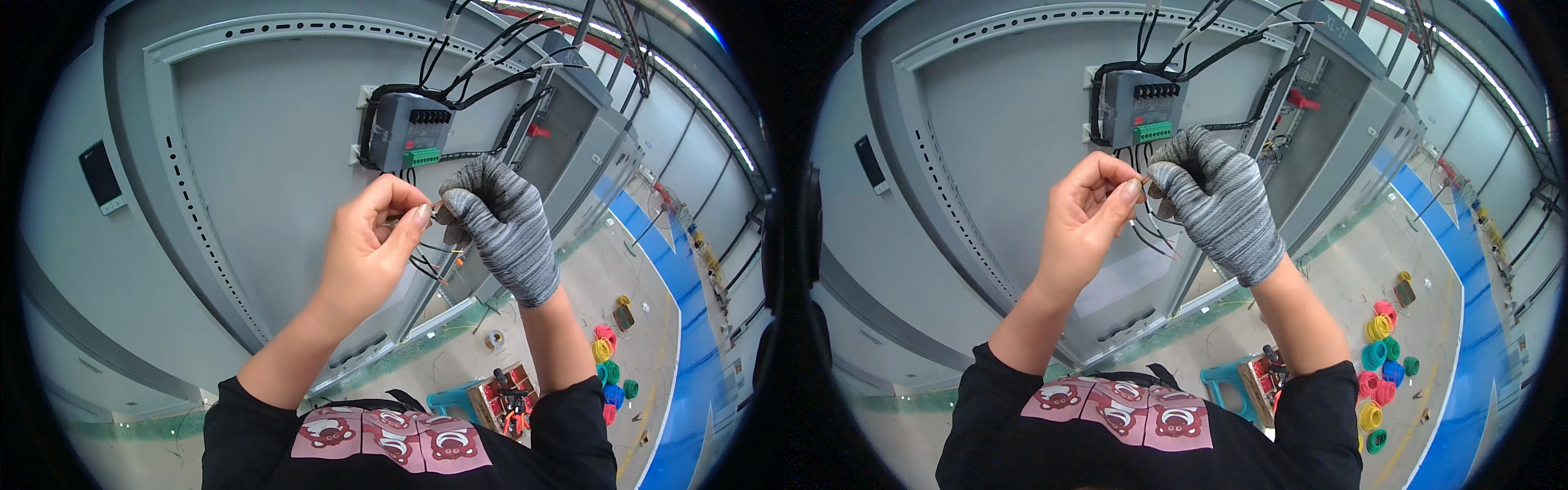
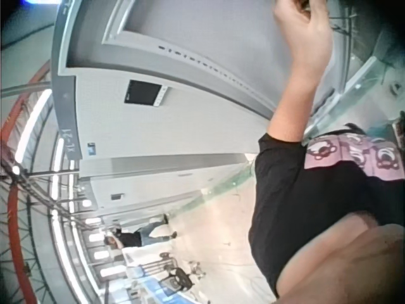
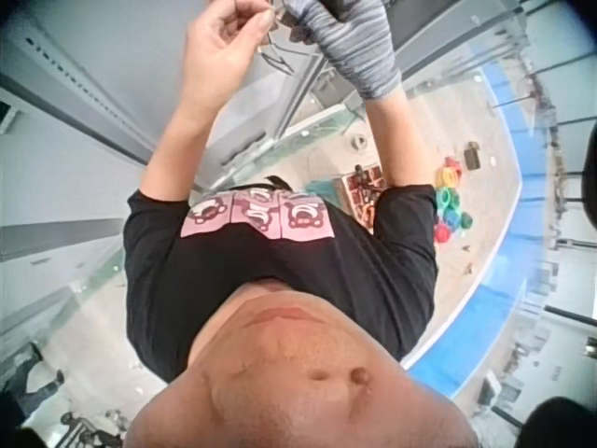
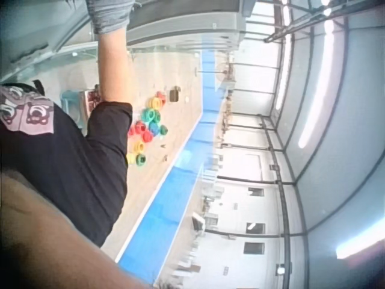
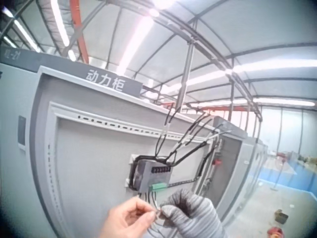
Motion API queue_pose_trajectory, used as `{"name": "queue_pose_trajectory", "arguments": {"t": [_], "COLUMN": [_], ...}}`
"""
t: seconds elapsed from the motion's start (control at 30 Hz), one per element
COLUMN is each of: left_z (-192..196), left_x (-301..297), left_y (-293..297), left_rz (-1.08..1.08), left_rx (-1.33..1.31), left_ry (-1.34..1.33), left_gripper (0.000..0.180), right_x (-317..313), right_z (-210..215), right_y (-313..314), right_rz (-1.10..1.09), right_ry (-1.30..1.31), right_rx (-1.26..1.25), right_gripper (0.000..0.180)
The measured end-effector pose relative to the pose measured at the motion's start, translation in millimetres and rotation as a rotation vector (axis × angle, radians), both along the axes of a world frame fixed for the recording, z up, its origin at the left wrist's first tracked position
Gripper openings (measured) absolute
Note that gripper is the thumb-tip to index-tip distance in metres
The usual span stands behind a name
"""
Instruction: The person strips the ends of several black wires, slides red heat shrink tubing onto them, and uses a crimping tool to attach connectors. The work is performed inside an open electrical cabinet with multiple wires and components visible.
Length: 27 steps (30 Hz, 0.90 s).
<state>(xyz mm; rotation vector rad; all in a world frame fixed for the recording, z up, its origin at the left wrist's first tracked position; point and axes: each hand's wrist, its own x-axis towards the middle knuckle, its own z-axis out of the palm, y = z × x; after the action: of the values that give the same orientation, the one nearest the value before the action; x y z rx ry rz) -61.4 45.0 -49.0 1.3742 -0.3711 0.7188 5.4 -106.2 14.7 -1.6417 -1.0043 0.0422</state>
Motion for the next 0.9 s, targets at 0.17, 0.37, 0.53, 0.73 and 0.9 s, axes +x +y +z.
{"name": "queue_pose_trajectory", "arguments": {"t": [0.17,0.37,0.53,0.73,0.9], "left_z": [-2.4,-3.4,1.1,-1.6,-0.7], "left_x": [2.3,5.6,-0.6,3.3,2.0], "left_y": [-3.2,-5.7,-3.5,-1.0,-0.3], "left_rz": [0.089,0.069,0.018,0.005,0.035], "left_rx": [0.073,0.069,0.025,-0.017,0.033], "left_ry": [-0.042,-0.041,0.013,-0.062,-0.018], "left_gripper": [0.010,0.004,0.005,0.014,0.012], "right_x": [5.7,8.5,1.4,0.4,7.5], "right_z": [2.0,0.3,4.7,-0.1,-14.6], "right_y": [-1.5,-4.9,-3.6,-1.6,2.6], "right_rz": [0.013,0.039,0.067,0.113,0.061], "right_ry": [-0.029,-0.019,0.084,0.153,0.097], "right_rx": [-0.054,-0.075,-0.023,0.073,0.151], "right_gripper": [0.010,0.011,0.013,0.015,0.012]}}
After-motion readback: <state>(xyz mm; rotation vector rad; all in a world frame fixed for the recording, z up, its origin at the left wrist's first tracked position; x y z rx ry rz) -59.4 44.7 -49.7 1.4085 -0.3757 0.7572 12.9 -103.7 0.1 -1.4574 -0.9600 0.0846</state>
